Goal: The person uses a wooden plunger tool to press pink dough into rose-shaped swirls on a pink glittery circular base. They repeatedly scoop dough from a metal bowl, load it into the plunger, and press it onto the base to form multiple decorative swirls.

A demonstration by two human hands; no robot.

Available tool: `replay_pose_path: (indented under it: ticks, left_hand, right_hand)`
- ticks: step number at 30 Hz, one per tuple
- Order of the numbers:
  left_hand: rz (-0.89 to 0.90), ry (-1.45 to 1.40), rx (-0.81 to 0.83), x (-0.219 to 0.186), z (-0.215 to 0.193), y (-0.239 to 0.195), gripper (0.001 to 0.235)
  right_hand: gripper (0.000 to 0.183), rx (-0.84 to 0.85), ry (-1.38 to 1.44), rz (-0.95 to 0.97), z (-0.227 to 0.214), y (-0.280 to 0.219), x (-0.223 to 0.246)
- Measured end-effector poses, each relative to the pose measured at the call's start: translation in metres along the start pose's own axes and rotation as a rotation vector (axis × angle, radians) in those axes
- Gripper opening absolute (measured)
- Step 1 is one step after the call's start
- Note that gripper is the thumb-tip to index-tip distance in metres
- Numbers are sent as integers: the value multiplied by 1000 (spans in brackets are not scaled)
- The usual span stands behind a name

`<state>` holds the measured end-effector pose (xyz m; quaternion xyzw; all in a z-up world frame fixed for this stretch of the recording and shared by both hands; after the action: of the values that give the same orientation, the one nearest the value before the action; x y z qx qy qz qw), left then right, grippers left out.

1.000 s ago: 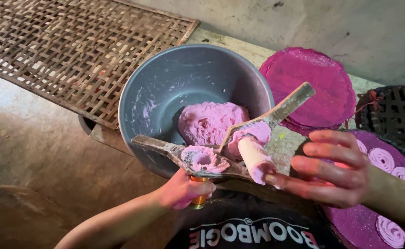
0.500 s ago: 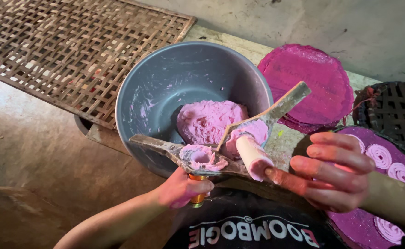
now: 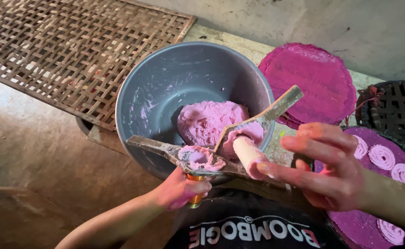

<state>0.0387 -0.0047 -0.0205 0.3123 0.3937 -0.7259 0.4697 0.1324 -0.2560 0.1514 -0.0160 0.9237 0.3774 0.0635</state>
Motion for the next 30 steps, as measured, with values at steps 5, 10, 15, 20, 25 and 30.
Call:
replay_pose_path:
  ticks: [5, 10, 15, 20, 25, 30]
  left_hand:
    - [31, -159, -59, 1, -23, 4, 57]
    - [560, 50, -394, -23, -67, -8, 52]
    - [923, 156, -602, -34, -79, -11, 69]
    - [981, 199, -710, -23, -85, 2, 73]
    - [957, 132, -781, -14, -99, -3, 74]
    - [974, 55, -741, -10, -101, 1, 71]
  right_hand:
    - [46, 127, -76, 5, 19, 13, -10]
    - [41, 373, 476, 638, 104, -4, -69]
    - [60, 1181, 90, 319, 256, -50, -45]
    - [48, 1159, 41, 176, 320, -41, -19]
    - [17, 1006, 142, 186, 325, -3, -59]
    - [14, 1169, -77, 22, 329, -12, -53]
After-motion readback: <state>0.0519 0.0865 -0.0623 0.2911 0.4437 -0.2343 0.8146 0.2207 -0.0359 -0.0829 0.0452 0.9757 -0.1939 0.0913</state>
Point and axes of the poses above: each hand's wrist, its own y-axis towards the middle knuckle, its own z-axis out of the palm, x = y × z, the point moved 4 cm from there along y, towards the middle knuckle, and after that the axes turned 2 degrees about -y, right-handed, at the moved point
